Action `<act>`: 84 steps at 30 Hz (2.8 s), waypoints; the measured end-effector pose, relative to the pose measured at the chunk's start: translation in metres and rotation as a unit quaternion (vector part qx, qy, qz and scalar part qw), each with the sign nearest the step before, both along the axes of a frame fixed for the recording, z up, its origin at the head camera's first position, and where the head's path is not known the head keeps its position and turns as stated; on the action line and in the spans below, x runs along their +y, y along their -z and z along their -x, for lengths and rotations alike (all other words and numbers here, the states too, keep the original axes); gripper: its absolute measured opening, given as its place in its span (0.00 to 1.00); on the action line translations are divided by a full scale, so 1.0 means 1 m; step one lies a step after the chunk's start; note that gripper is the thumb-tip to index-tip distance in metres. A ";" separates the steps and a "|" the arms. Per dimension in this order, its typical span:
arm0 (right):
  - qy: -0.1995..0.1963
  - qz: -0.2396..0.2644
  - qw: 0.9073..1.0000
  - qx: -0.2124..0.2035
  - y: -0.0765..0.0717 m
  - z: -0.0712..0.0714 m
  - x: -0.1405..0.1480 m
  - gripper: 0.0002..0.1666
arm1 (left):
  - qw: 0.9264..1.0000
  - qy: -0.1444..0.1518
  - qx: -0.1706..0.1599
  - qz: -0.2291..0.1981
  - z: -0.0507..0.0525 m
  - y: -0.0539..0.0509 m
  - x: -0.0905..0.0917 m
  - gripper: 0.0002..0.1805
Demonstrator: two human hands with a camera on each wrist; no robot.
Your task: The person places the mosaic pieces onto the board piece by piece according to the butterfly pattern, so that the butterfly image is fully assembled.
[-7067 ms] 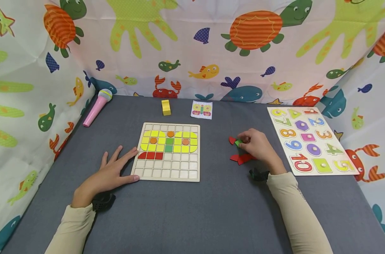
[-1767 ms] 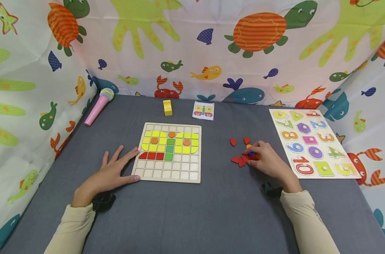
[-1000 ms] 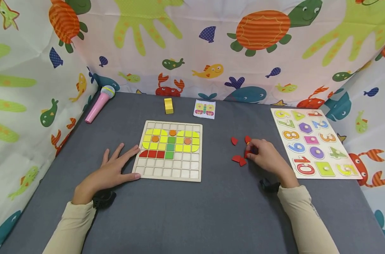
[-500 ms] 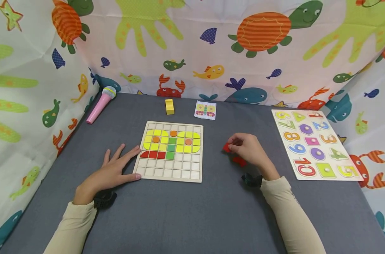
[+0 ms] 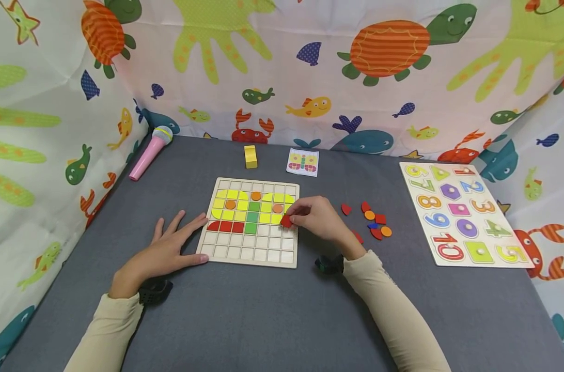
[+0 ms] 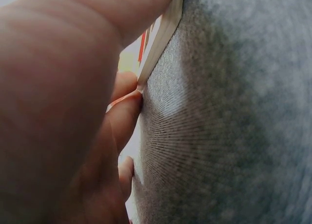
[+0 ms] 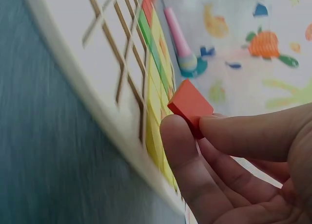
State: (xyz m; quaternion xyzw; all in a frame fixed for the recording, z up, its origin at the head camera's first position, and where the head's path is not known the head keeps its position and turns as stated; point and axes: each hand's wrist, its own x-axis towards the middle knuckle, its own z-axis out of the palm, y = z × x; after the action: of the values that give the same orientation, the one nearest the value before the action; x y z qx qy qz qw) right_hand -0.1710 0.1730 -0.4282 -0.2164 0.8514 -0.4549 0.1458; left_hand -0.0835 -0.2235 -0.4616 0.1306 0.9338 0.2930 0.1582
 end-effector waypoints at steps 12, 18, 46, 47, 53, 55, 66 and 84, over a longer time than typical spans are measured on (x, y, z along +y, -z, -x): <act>-0.074 -0.018 0.994 0.081 0.006 -0.007 -0.045 0.09 | 1.000 0.003 -0.004 0.012 0.002 0.003 0.000 0.58; -0.090 -0.043 0.986 0.135 0.007 -0.012 -0.056 0.09 | 1.000 0.003 -0.001 0.008 0.001 0.002 -0.001 0.57; -0.023 -0.041 0.990 0.133 0.008 -0.029 -0.043 0.07 | 1.000 0.001 -0.001 0.010 0.000 0.001 0.000 0.57; -0.011 -0.033 0.992 0.124 0.007 -0.029 -0.038 0.07 | 1.000 0.001 -0.002 0.009 0.000 0.001 0.001 0.58; 0.058 0.018 0.996 0.064 -0.001 -0.025 0.007 0.10 | 1.000 0.003 -0.004 0.015 0.001 0.002 0.001 0.58; 0.069 0.047 0.996 0.042 -0.002 -0.022 0.026 0.12 | 1.000 0.002 -0.003 0.012 0.001 0.002 0.000 0.58; 0.159 0.104 0.982 -0.002 -0.001 -0.019 0.134 0.22 | 1.000 0.003 -0.006 0.014 0.002 0.004 -0.001 0.58; 0.164 -0.045 0.984 -0.046 0.012 -0.008 0.203 0.26 | 1.000 0.000 0.002 0.006 0.000 0.002 -0.001 0.57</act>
State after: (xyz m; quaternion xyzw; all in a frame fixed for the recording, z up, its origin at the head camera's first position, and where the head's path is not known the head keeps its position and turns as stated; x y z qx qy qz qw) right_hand -0.1626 0.3756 -0.4401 -0.0465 0.8873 -0.4435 0.1179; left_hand -0.0833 -0.2241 -0.4633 0.1305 0.9358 0.2872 0.1572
